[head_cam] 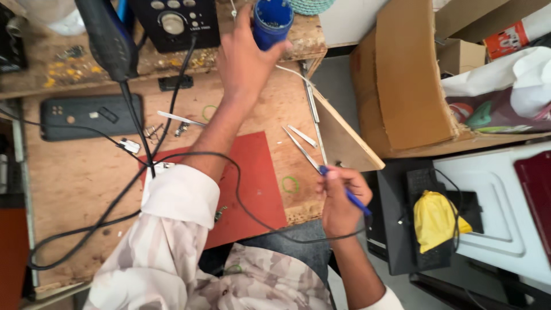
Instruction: The person uses tweezers and a soldering iron to manipulate and solder small components on a circuit board. They repeatedly pick up and place tiny parts, apply solder, and inspect the board throughout the clip.
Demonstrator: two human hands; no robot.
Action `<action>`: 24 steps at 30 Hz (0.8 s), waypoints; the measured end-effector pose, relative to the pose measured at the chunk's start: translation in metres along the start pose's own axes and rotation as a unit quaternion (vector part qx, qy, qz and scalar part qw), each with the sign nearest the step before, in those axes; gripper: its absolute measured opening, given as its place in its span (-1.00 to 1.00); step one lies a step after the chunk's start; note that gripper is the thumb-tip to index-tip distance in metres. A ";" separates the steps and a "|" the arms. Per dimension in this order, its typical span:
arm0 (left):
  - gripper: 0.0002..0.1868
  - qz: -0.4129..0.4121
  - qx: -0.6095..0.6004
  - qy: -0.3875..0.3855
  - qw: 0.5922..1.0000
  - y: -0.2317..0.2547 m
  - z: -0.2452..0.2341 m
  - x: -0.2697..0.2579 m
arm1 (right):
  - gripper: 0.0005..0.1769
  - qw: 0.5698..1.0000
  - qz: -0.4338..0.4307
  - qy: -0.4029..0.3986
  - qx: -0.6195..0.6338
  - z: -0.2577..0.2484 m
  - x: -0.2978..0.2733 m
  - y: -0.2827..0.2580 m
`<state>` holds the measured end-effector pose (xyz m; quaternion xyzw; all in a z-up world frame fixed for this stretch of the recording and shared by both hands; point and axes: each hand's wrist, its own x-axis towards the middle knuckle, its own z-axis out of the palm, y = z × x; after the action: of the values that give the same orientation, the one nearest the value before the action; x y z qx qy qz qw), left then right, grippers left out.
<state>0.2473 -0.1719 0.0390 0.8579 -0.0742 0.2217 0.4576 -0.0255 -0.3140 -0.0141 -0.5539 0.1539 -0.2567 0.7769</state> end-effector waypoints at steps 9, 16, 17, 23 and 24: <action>-0.45 -0.033 -0.184 -0.056 0.981 0.018 -0.091 -0.027 | -0.58 0.851 -0.195 -0.318 -0.368 0.036 -0.008 -0.009; -0.34 0.032 -0.267 -0.016 0.963 0.001 -0.199 -0.108 | -0.40 0.697 -0.254 -0.396 -0.540 0.076 -0.016 -0.008; -0.33 0.058 -0.270 -0.005 0.961 -0.004 -0.208 -0.118 | -0.33 0.678 -0.258 -0.401 -0.560 0.078 -0.018 -0.008; -0.31 0.043 -0.264 0.002 0.963 -0.044 -0.229 -0.158 | -0.63 0.745 -0.315 -0.271 -0.522 0.068 -0.018 0.003; -0.30 0.046 -0.246 0.004 0.968 -0.049 -0.227 -0.164 | -0.76 0.777 -0.323 -0.214 -0.496 0.061 -0.012 0.001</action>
<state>0.0467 0.0290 0.0386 0.7139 -0.1639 0.2210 0.6440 -0.0034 -0.2592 0.0046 -0.9203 -0.0983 -0.2557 0.2792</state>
